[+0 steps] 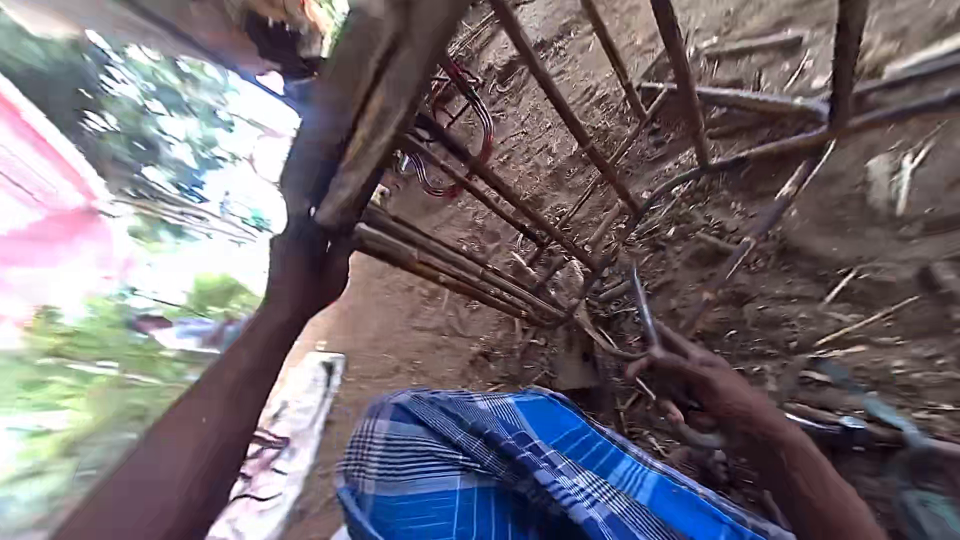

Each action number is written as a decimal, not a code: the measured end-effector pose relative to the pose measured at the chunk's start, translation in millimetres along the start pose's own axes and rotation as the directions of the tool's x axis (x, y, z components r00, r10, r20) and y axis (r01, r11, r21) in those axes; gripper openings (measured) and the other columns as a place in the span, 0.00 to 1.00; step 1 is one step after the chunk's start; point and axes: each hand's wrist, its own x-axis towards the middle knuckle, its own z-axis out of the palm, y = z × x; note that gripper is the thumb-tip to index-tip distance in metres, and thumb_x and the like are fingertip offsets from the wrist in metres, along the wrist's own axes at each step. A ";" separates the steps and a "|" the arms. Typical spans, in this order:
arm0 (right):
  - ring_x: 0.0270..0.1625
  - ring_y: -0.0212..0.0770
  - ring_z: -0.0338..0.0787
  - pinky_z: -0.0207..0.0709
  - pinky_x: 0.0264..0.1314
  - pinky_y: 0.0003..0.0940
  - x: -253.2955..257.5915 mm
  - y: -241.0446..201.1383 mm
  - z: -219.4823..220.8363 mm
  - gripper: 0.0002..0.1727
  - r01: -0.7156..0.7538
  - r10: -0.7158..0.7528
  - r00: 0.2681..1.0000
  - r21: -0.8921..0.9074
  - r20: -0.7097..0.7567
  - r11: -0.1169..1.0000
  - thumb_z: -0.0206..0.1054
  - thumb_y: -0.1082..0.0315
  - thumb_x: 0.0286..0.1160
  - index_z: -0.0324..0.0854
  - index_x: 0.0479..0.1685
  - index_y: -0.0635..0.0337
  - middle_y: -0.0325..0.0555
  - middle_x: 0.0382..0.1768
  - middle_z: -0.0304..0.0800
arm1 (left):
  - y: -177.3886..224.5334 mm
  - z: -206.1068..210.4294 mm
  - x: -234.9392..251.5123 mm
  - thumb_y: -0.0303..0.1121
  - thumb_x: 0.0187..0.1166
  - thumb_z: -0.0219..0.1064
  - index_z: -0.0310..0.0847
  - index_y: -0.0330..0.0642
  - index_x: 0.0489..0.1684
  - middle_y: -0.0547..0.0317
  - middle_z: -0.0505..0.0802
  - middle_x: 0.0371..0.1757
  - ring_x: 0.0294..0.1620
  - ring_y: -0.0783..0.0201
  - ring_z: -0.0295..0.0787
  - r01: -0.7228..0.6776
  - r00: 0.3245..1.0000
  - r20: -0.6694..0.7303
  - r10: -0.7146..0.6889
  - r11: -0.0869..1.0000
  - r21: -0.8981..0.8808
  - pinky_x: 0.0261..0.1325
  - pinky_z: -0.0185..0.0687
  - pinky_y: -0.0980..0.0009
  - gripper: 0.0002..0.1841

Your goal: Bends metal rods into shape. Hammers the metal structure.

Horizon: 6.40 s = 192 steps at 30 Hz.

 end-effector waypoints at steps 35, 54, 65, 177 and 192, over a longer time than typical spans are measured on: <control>0.33 0.47 0.86 0.81 0.38 0.49 101.3 63.4 116.3 0.19 -0.736 0.277 0.641 -0.675 -0.716 -0.044 0.57 0.57 0.88 0.70 0.69 0.58 0.52 0.38 0.83 | 43.2 370.9 -102.0 0.50 0.93 0.51 0.81 0.33 0.68 0.30 0.91 0.57 0.61 0.31 0.89 0.443 0.886 0.395 -0.244 0.699 -0.561 0.65 0.78 0.29 0.27; 0.65 0.65 0.87 0.82 0.62 0.64 76.9 115.7 141.6 0.36 -0.674 0.203 0.719 -0.738 -0.665 -0.033 0.65 0.59 0.80 0.59 0.84 0.66 0.68 0.67 0.82 | 41.9 386.7 -142.0 0.43 0.81 0.69 0.86 0.30 0.48 0.39 0.93 0.39 0.40 0.47 0.92 0.021 1.000 0.030 0.006 0.565 -0.825 0.50 0.87 0.40 0.20; 0.61 0.65 0.88 0.83 0.61 0.61 68.1 139.9 148.3 0.44 -0.732 0.162 0.680 -0.675 -0.715 0.090 0.66 0.61 0.80 0.47 0.92 0.60 0.71 0.69 0.77 | 64.1 383.2 -143.0 0.47 0.85 0.57 0.84 0.28 0.32 0.25 0.90 0.37 0.45 0.24 0.89 0.293 0.956 0.181 -0.231 0.768 -0.569 0.46 0.76 0.24 0.26; 0.59 0.62 0.91 0.84 0.60 0.59 36.1 172.8 59.2 0.42 -0.608 0.087 0.792 -0.793 -0.605 0.021 0.54 0.65 0.88 0.36 0.98 0.46 0.63 0.74 0.77 | 106.2 329.9 -120.5 0.47 0.85 0.55 0.88 0.34 0.42 0.36 0.93 0.46 0.55 0.38 0.90 0.549 0.830 0.375 -0.412 0.722 -0.422 0.60 0.75 0.33 0.23; 0.36 0.53 0.90 0.84 0.38 0.55 26.6 123.9 54.3 0.30 -0.629 0.226 0.776 -0.699 -0.589 0.340 0.59 0.61 0.87 0.60 0.89 0.43 0.57 0.43 0.88 | 122.8 339.6 -142.6 0.46 0.85 0.56 0.89 0.34 0.41 0.36 0.94 0.42 0.47 0.36 0.93 0.546 0.835 0.358 -0.419 0.713 -0.440 0.52 0.82 0.33 0.22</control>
